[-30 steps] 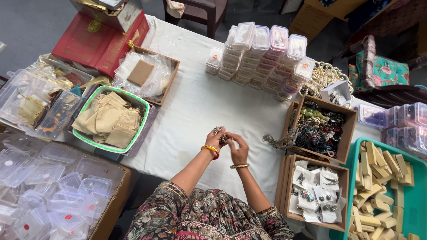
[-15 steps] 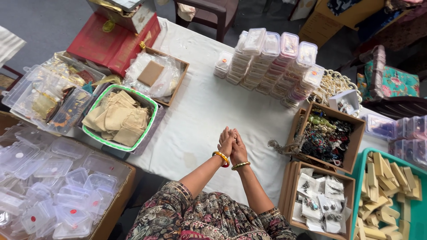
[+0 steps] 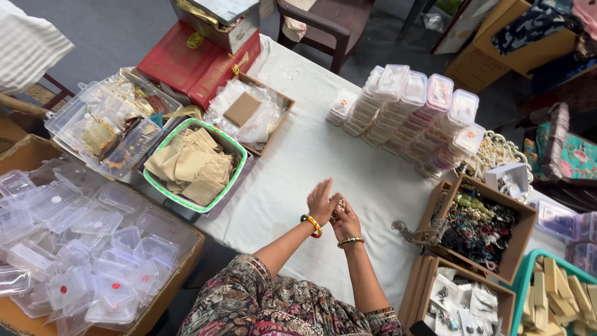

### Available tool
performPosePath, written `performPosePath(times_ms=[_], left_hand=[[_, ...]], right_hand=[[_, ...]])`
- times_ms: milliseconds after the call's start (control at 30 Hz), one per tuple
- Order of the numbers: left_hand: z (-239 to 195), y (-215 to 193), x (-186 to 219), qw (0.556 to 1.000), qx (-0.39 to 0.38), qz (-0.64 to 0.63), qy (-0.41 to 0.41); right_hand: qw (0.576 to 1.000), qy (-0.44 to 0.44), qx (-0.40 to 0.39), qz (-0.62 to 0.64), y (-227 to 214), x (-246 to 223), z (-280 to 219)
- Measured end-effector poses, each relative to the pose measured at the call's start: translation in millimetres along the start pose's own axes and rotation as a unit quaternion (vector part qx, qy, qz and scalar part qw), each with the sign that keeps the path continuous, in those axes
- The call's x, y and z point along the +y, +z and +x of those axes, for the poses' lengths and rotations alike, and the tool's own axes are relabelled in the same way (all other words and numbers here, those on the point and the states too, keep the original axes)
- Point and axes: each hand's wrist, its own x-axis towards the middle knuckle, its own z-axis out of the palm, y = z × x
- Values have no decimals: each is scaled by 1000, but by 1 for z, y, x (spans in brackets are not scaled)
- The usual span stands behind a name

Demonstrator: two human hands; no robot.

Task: The person packs jewelry items into small plastic containers and wraps them in bubble wrap. They handle necklaces and other small accessories, placing them into containers and sealing them. The person also organizes the packed items on the table.

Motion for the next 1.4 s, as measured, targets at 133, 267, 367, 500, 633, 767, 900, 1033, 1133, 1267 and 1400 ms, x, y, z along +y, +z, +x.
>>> performPosePath(times_ms=[133, 267, 367, 500, 633, 767, 900, 1033, 1133, 1267, 1400], left_hand=[[21, -94, 3, 931, 333, 20, 147], [64, -192, -18, 884, 457, 67, 72], [98, -234, -47, 871, 474, 128, 26], [128, -258, -67, 897, 388, 210, -7], [147, -270, -65, 922, 305, 234, -31], [145, -283, -49, 935, 257, 241, -49], [151, -285, -50, 942, 234, 233, -63], [153, -296, -49, 945, 260, 192, -56], [143, -302, -37, 934, 325, 147, 11], [117, -300, 0, 902, 422, 20, 86], [102, -268, 19, 897, 424, -50, 116]], right_hand=[[999, 3, -8, 46, 27, -19, -10], [999, 21, 0, 40, 32, -20, -9], [999, 21, 4, 34, 28, -12, 2], [999, 31, 24, 24, 36, -5, 10], [998, 33, 45, 16, 51, -4, 20], [998, 33, 42, 24, 62, -3, 28], [999, 32, 31, 21, 66, -4, 29], [998, 30, 44, 16, 61, -8, 23], [998, 22, 52, 20, 53, -12, 15], [998, 10, 53, 21, 39, -15, 1], [998, 4, 48, 42, 21, -17, -16]])
